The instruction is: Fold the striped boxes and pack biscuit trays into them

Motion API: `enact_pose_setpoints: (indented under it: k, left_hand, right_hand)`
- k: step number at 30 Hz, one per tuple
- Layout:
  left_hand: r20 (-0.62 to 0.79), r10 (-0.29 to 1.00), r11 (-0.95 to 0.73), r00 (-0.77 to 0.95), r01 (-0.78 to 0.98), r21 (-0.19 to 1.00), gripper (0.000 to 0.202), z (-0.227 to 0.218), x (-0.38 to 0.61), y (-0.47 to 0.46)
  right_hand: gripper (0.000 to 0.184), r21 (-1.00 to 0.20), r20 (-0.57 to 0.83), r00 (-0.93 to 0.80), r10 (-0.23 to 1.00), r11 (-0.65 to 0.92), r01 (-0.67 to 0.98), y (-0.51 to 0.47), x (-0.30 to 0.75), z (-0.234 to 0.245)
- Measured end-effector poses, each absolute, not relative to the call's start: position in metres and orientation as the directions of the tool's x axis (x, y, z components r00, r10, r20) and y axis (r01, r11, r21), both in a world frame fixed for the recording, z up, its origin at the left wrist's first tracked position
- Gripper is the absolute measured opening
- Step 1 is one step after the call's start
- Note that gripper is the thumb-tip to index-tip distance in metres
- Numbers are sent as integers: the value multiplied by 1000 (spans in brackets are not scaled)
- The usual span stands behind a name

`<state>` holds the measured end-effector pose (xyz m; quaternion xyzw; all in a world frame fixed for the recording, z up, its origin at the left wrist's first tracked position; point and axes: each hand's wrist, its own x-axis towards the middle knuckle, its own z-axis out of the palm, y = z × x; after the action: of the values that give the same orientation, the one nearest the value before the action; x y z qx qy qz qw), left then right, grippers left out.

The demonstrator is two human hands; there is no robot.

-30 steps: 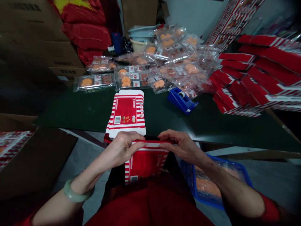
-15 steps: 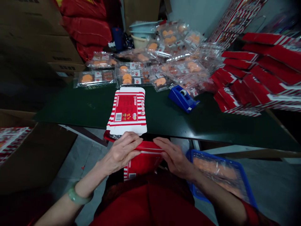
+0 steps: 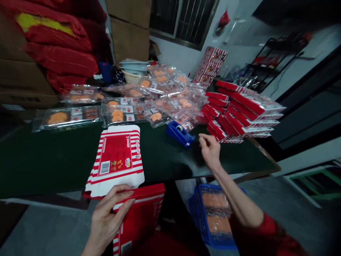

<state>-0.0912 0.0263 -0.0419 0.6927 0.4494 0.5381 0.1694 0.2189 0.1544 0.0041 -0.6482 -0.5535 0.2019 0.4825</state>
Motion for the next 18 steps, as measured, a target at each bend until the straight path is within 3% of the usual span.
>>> enact_pose_setpoints:
  k: [4,9,13,18]
  left_hand:
    - [601,798,-560,31,406,722,9,-40,-84,27]
    - [603,796,-569,47,396,720,9,-34,-81,26]
    - [601,798,-563,45,413,716,9,-34,-83,24]
    - [600,800,-552,21,417,722,6,-36,-84,21]
  right_hand:
    - [8,-834,-4,212,977,-120,539,222,256,34]
    - [12,-781,-305,120,945,-320,536,251,253,41]
    - [11,-762,-436,129,891,-442,474,253,247,41]
    - [29,-827,-458,147,876,-481,291,243,243,38]
